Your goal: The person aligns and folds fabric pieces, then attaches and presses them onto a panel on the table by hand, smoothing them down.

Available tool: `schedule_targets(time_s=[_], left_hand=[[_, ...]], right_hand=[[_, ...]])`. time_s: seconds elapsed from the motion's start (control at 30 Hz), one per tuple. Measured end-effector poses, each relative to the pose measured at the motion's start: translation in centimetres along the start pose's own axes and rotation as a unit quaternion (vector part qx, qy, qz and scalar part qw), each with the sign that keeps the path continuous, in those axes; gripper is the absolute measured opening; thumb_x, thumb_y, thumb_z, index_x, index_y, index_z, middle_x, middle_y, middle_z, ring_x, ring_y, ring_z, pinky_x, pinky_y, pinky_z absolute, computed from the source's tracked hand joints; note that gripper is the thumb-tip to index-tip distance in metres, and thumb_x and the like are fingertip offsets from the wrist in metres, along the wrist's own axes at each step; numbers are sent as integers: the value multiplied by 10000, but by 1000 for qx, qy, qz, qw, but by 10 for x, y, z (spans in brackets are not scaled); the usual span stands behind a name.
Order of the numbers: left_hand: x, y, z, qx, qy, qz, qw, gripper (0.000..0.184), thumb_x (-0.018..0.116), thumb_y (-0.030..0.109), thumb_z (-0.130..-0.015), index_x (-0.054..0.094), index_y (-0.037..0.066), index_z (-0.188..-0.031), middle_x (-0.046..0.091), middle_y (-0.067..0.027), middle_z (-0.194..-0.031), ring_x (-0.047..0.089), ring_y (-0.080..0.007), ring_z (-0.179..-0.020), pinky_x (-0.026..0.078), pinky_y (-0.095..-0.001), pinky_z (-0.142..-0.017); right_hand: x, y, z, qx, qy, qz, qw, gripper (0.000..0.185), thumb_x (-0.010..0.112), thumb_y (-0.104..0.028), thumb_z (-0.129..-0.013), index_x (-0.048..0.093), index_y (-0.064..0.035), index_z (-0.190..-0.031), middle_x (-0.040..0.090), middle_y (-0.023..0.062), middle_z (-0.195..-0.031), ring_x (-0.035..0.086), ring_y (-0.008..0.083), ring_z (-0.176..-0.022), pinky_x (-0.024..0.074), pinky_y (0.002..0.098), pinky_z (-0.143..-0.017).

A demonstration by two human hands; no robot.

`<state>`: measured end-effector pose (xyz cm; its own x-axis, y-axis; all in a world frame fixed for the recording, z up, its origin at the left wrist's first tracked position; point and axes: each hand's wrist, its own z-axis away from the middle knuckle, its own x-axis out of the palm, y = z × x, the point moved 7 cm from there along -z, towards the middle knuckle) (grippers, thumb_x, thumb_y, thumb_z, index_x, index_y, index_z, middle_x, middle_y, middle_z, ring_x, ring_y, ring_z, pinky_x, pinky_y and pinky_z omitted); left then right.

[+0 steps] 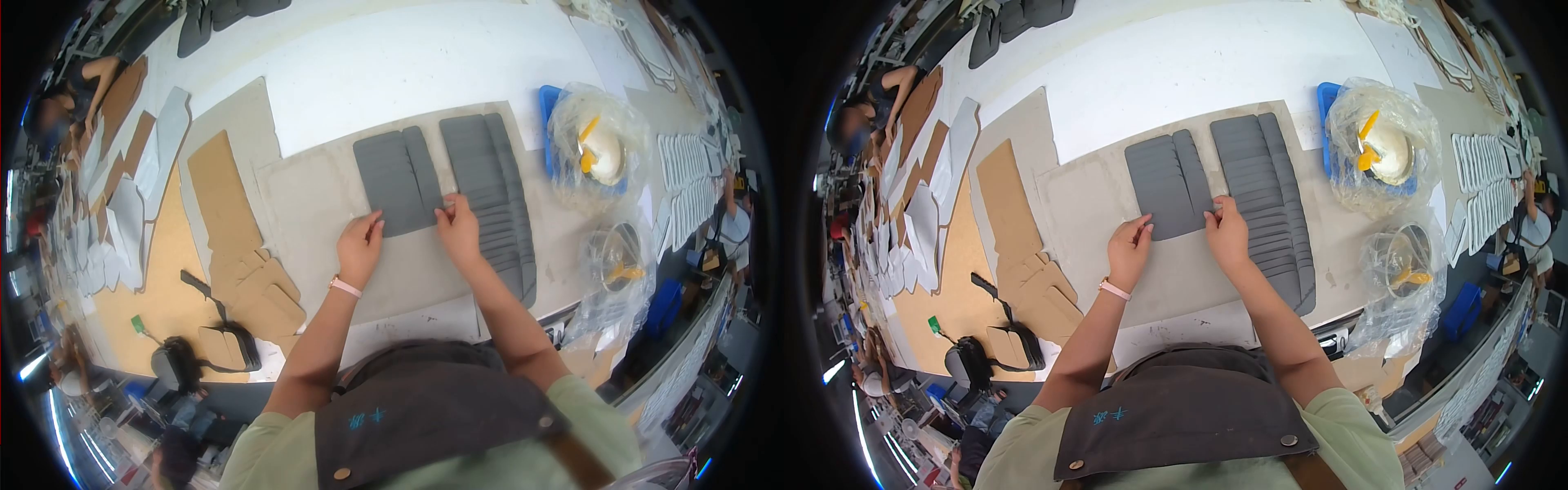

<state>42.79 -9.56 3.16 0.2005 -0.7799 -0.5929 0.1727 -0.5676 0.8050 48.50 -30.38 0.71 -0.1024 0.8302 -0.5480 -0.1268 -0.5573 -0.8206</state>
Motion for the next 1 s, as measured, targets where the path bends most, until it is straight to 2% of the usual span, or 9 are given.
schedule_targets(time_s=[0.23,0.43,0.5,0.67,0.73,0.8,0.87,0.93,1.0], left_hand=[[1,0,0,2,4,0,1000,161,616,102,-849,674,47,-989,626,-92,-791,576,-225,-674,469,-320,-623],[0,1,-1,23,24,4,999,164,636,91,-844,684,48,-995,579,-77,-708,526,-180,-599,435,-291,-571],[1,0,0,13,19,-2,1000,157,621,100,-850,679,50,-987,612,-87,-761,566,-212,-658,463,-309,-614],[0,-5,5,-19,17,13,1000,188,624,112,-846,655,59,-1023,620,-105,-887,594,-249,-714,485,-332,-651],[-14,2,11,-61,22,56,996,216,624,111,-841,640,66,-1052,608,-122,-949,597,-272,-769,488,-351,-682],[-38,-1,29,-11,54,-17,998,241,623,102,-835,624,67,-1074,593,-138,-985,583,-299,-843,483,-367,-726],[-61,-6,55,34,79,-64,994,263,614,66,-813,612,60,-1076,588,-152,-994,551,-334,-945,461,-400,-798],[-89,-21,89,48,107,-107,987,276,614,50,-799,611,56,-1075,587,-148,-1007,549,-335,-948,452,-409,-814],[-123,-38,128,27,119,-152,981,342,616,32,-774,587,52,-1114,570,-149,-1084,521,-346,-1024,415,-443,-872]], right_hand=[[1,3,-1,-4,2,2,1000,252,633,-49,-829,520,-15,-1053,553,74,-648,572,185,-550,442,307,-549],[1,2,-1,2,2,-2,1000,258,636,-65,-831,520,-23,-1057,559,83,-654,571,212,-567,445,329,-562],[2,3,-1,23,-11,-11,1000,270,643,-91,-829,521,-42,-1066,571,101,-672,571,264,-603,452,366,-589],[-1,0,0,-7,19,49,999,307,649,-114,-828,504,-33,-1087,557,100,-708,564,269,-641,454,374,-604],[-7,-8,6,-49,53,78,994,347,648,-115,-826,490,-19,-1119,543,123,-829,550,259,-682,449,371,-613],[-11,-14,19,-65,67,79,992,383,641,-110,-826,476,-8,-1156,508,142,-927,529,245,-693,440,350,-610],[-9,-10,35,-66,32,74,995,402,632,-104,-829,471,-10,-1184,489,141,-948,509,224,-661,432,335,-592],[-4,-7,56,-61,-15,82,995,401,620,-92,-833,469,-9,-1195,484,135,-951,497,212,-642,428,328,-580],[2,-10,82,-79,-75,69,992,418,615,-78,-831,456,-7,-1211,476,135,-966,498,210,-630,427,339,-568]])
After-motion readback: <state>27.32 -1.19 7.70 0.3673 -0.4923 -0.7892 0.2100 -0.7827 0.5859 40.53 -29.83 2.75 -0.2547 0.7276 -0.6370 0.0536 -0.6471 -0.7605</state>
